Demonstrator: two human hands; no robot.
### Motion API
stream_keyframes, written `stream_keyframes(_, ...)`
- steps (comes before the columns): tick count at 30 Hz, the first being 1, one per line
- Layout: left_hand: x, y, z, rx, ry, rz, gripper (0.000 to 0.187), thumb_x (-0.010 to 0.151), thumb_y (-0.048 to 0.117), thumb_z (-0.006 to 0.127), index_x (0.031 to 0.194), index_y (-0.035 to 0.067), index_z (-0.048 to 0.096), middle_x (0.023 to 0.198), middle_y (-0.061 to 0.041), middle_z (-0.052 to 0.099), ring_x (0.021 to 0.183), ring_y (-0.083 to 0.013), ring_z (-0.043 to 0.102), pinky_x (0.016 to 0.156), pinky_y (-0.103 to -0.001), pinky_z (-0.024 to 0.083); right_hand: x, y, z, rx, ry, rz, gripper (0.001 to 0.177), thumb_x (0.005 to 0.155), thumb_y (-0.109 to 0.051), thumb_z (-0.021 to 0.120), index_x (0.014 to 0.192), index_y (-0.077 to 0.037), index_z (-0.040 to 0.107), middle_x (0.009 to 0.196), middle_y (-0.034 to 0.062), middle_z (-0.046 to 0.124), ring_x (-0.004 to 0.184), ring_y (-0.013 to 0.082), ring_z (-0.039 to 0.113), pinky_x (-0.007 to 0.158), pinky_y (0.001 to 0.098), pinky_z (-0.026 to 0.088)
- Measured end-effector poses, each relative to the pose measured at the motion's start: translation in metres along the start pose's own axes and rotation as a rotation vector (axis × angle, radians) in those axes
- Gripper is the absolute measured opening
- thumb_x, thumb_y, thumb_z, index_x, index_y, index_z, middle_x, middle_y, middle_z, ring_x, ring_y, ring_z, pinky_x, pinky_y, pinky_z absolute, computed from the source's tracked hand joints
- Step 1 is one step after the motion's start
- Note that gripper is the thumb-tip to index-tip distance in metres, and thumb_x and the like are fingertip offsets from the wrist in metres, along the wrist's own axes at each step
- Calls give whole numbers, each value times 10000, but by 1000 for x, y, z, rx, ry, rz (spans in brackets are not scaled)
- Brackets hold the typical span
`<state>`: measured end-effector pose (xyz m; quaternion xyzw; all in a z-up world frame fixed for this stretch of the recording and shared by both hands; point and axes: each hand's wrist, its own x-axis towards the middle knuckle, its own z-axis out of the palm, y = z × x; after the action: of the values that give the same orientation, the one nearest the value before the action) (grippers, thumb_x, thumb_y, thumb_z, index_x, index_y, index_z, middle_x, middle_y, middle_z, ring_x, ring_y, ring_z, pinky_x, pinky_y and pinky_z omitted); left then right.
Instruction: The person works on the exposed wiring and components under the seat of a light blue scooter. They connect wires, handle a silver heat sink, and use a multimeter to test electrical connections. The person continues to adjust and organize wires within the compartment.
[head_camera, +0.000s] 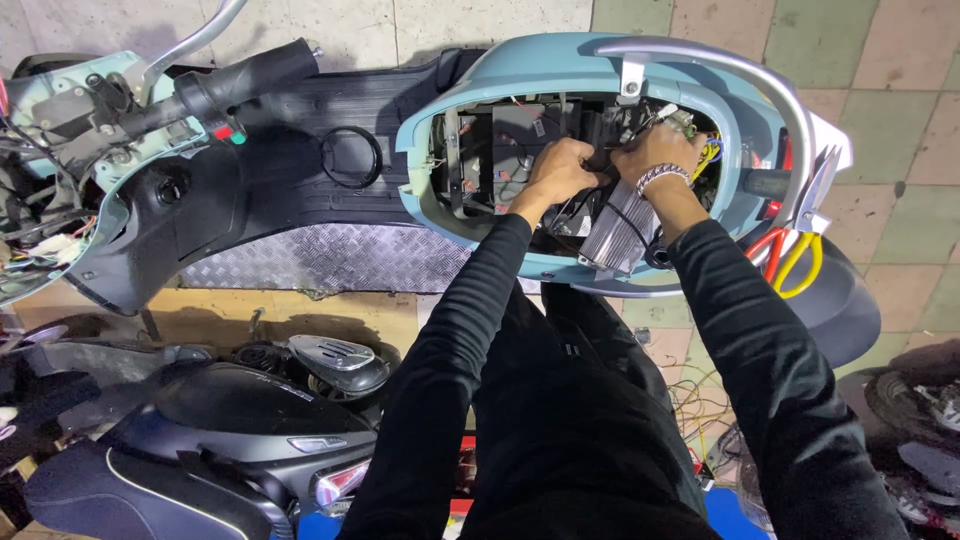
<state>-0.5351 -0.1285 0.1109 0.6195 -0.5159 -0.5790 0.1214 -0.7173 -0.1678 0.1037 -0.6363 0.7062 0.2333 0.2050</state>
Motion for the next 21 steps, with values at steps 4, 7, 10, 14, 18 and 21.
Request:
stream_keyframes(4, 9, -17, 10, 42, -7, -16, 226, 679, 325, 783, 868, 202, 772, 913, -59, 786, 965, -298, 751, 764, -430, 596, 2, 2, -5, 22, -39, 4, 642, 827, -600, 692, 1129, -36, 748, 1185, 187, 754, 1159, 386, 680, 1111, 571, 210)
stream_keyframes(7, 5, -23, 6, 60, -23, -14, 263, 693, 323, 796, 915, 183, 782, 944, -77, 788, 979, -306, 753, 795, -436, 609, -1, 7, -7, 84, -9, -10, 450, 840, -518, 687, 1040, -128, 784, 1119, 143, 771, 1120, 392, 693, 1077, 568, 260)
stream_keyframes(10, -3, -18, -5, 15, -42, 9, 344, 745, 328, 803, 1027, 133, 779, 1038, -134, 785, 1061, -353, 732, 863, -478, 599, 9, 20, 0, 212, 114, -7, 298, 851, -488, 640, 946, -264, 811, 967, 92, 780, 992, 386, 721, 922, 535, 427)
stream_keyframes(14, -2, -19, -5, 11, -51, 0, 339, 797, 352, 795, 1098, 196, 775, 1110, -79, 786, 1143, -297, 709, 961, -461, 583, 15, 47, -9, 398, 315, -39, 270, 893, -419, 606, 941, -234, 798, 802, 78, 737, 842, 380, 734, 734, 506, 573)
stream_keyframes(18, -12, -20, -8, 7, -55, -17, 353, 782, 376, 808, 1087, 200, 785, 1120, -82, 782, 1140, -297, 711, 959, -437, 582, 2, 58, -51, 510, 307, 2, 244, 900, -342, 597, 939, -196, 790, 810, 109, 734, 904, 406, 718, 782, 529, 549)
stream_keyframes(21, -30, -27, -25, 97, -182, -143, 341, 874, 329, 770, 1182, 187, 733, 1249, 4, 748, 1129, -191, 718, 1035, -388, 522, -14, 53, -92, 937, 222, 119, 158, 1013, -108, 595, 903, -102, 710, 759, 10, 690, 569, 100, 571, 487, 280, 512)
